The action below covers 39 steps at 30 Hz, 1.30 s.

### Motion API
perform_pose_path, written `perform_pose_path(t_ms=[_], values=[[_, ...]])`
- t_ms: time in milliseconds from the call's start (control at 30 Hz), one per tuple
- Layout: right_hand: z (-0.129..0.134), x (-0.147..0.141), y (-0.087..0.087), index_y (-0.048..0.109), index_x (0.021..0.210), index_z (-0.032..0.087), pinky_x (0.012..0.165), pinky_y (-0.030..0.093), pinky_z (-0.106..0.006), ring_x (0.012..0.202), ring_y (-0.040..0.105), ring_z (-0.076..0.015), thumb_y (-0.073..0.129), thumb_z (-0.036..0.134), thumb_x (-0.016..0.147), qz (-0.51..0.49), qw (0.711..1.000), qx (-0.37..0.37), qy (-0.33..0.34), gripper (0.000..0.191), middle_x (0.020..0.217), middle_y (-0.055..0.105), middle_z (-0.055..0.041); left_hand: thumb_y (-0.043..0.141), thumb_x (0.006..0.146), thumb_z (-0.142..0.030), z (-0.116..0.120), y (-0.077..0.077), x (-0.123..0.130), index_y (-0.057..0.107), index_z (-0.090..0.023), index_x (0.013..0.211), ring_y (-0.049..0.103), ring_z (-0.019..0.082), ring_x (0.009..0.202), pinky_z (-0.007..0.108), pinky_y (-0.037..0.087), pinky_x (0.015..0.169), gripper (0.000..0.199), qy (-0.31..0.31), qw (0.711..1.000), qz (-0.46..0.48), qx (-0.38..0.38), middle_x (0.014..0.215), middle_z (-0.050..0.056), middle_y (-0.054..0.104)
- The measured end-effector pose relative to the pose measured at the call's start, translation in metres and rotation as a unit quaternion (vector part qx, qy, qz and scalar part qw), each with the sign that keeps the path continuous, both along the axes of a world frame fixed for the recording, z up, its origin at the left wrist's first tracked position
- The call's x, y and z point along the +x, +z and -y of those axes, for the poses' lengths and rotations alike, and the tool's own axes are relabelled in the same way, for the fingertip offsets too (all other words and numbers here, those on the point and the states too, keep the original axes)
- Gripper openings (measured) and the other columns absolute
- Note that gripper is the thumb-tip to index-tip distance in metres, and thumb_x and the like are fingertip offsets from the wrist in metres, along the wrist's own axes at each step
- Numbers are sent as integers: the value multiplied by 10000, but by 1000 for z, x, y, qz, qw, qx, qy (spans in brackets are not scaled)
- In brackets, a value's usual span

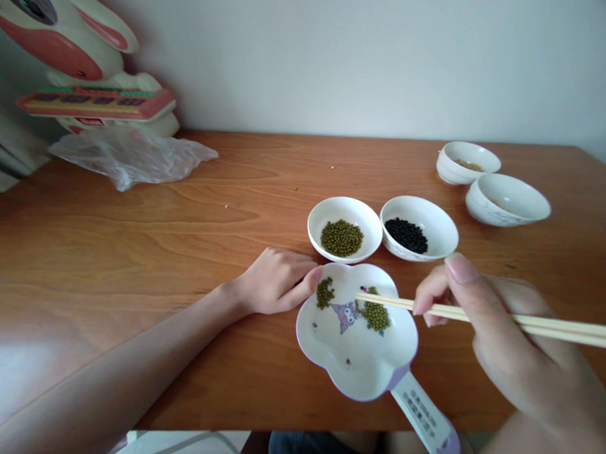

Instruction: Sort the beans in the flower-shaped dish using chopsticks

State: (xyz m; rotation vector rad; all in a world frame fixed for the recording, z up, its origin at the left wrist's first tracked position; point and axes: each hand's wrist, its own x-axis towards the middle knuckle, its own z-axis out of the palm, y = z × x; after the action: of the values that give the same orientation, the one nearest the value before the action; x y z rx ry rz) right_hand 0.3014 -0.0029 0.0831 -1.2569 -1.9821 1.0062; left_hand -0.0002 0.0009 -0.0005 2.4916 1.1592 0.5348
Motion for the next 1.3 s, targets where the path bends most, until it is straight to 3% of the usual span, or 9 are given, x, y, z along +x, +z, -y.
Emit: perform_pose_path(t_ms=[200, 533, 700, 867, 1300], values=[[1, -3, 5, 695, 723, 262, 625, 445, -320, 692, 623, -191, 413, 580, 1067, -5, 999, -42, -24, 547, 673, 653, -22, 321, 1099, -312, 0, 1, 0, 478, -190, 749, 504, 128, 611, 285, 352, 606, 402, -3, 1000, 6, -9, 703, 16, 584], [-3, -6, -2, 679, 748, 260, 552, 438, -303, 726, 677, -181, 407, 605, 1060, 0, 999, -51, -7, 539, 727, 699, -12, 310, 1101, -315, 0, 0, 0, 459, -194, 759, 496, 131, 626, 291, 349, 616, 392, -5, 1000, 1, -12, 728, 14, 578], [-2, -8, -1, 658, 726, 257, 616, 445, -311, 733, 650, -179, 405, 594, 1066, -6, 999, -45, -7, 542, 729, 684, -13, 310, 1104, -322, 0, -1, -2, 485, -192, 777, 524, 132, 638, 294, 347, 617, 393, -6, 1000, 2, -8, 742, 21, 609], [0, -5, -3, 654, 750, 252, 691, 427, -323, 712, 608, -169, 237, 644, 1076, -17, 997, -74, 14, 660, 705, 650, -1, 312, 1106, -330, 0, 0, -1, 504, -188, 770, 535, 129, 633, 289, 347, 614, 412, -2, 1000, -2, -4, 733, 20, 621], [-4, -11, -3, 638, 762, 231, 622, 409, -303, 718, 587, -168, 195, 620, 1087, 5, 999, -33, 39, 673, 729, 654, -23, 301, 1110, -353, 1, 0, -1, 517, -184, 775, 539, 130, 650, 260, 387, 649, 433, 5, 1000, -20, -21, 760, 26, 642]])
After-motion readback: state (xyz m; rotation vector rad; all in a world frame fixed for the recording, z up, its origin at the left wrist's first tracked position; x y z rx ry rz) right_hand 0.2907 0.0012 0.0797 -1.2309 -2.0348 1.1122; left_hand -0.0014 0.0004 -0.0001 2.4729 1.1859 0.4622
